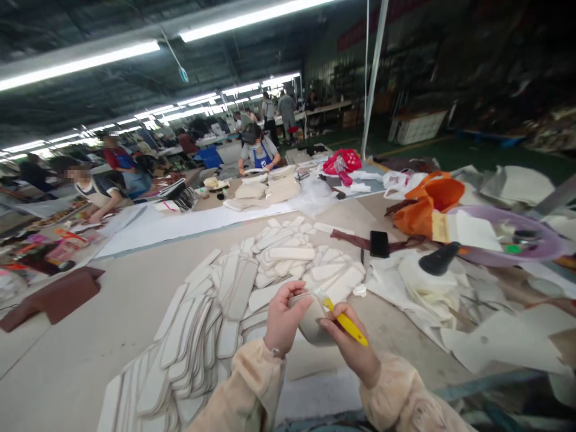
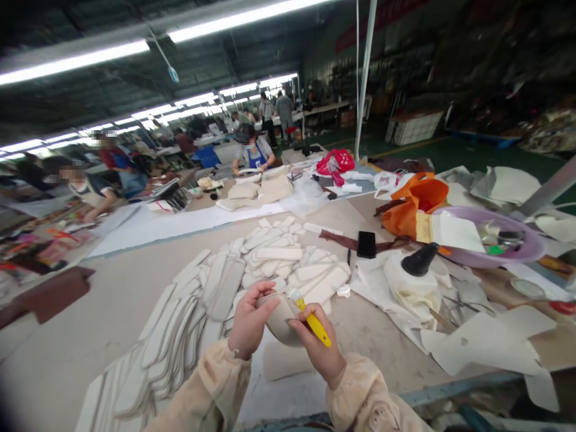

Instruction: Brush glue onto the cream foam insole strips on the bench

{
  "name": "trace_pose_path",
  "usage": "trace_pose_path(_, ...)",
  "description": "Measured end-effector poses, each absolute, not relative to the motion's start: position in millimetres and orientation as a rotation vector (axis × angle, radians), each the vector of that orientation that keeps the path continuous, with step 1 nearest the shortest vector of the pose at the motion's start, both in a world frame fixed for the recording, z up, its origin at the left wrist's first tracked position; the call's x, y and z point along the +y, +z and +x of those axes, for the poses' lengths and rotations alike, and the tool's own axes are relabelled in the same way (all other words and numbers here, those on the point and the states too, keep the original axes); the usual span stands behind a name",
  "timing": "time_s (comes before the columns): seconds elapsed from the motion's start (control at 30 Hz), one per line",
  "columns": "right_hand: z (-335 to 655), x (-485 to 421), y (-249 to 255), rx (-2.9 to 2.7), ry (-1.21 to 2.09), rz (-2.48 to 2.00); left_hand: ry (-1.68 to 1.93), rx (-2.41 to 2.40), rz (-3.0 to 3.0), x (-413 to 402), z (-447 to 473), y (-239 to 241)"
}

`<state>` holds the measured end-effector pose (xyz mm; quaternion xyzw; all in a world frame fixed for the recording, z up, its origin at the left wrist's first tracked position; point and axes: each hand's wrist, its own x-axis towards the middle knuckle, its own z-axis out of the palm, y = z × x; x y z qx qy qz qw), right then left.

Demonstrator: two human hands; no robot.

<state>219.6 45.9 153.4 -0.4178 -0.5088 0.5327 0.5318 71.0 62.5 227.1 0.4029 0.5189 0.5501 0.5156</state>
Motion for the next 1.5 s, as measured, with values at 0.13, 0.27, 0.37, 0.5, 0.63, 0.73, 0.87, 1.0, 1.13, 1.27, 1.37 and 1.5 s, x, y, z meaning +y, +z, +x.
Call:
trace_pose_path(0.13, 206, 55, 179, -1.091, 1.227, -0.964, 1.443, 1.112, 0.721, 61, 87, 237)
trace_pose_path(0.27, 203, 57, 196, -1.095, 1.163, -0.980, 1.492, 1.018, 0.599, 55, 100, 243)
trace_pose_path(0.37, 202, 54, 204, -1.075, 1.151, -0.995, 1.505, 0.986, 0.586, 53, 102, 250)
trace_pose_path(0.5, 201, 52, 209, -1.066, 1.136, -0.986, 1.496, 0.968, 0.613, 53, 98, 255)
trace_pose_path(0.63, 200, 50, 208, -1.063, 1.135, -0.970, 1.496, 0.967, 0.620, 52, 96, 257)
trace_pose_path(0.73, 200, 48, 207, -1.071, 1.137, -0.968, 1.496, 0.954, 0.609, 52, 96, 258)
trace_pose_path(0.87, 198, 46, 209, -1.074, 1.129, -0.982, 1.493, 0.906, 0.633, 52, 95, 256)
trace_pose_path(1.0, 196, 45, 213, -1.083, 1.101, -1.001, 1.471, 0.891, 0.638, 52, 92, 252)
trace_pose_path(1.13, 197, 44, 207, -1.161, 1.115, -0.997, 1.493, 0.915, 0.596, 61, 79, 257)
trace_pose_path(1.27, 202, 45, 194, -1.195, 1.186, -1.023, 1.597, 0.984, 0.434, 82, 53, 261)
trace_pose_path(1.37, 207, 45, 191, -1.161, 1.304, -1.026, 1.609, 1.020, 0.321, 98, 34, 253)
trace_pose_path(1.5, 213, 44, 196, -1.105, 1.433, -1.015, 1.589, 1.054, 0.167, 111, 21, 236)
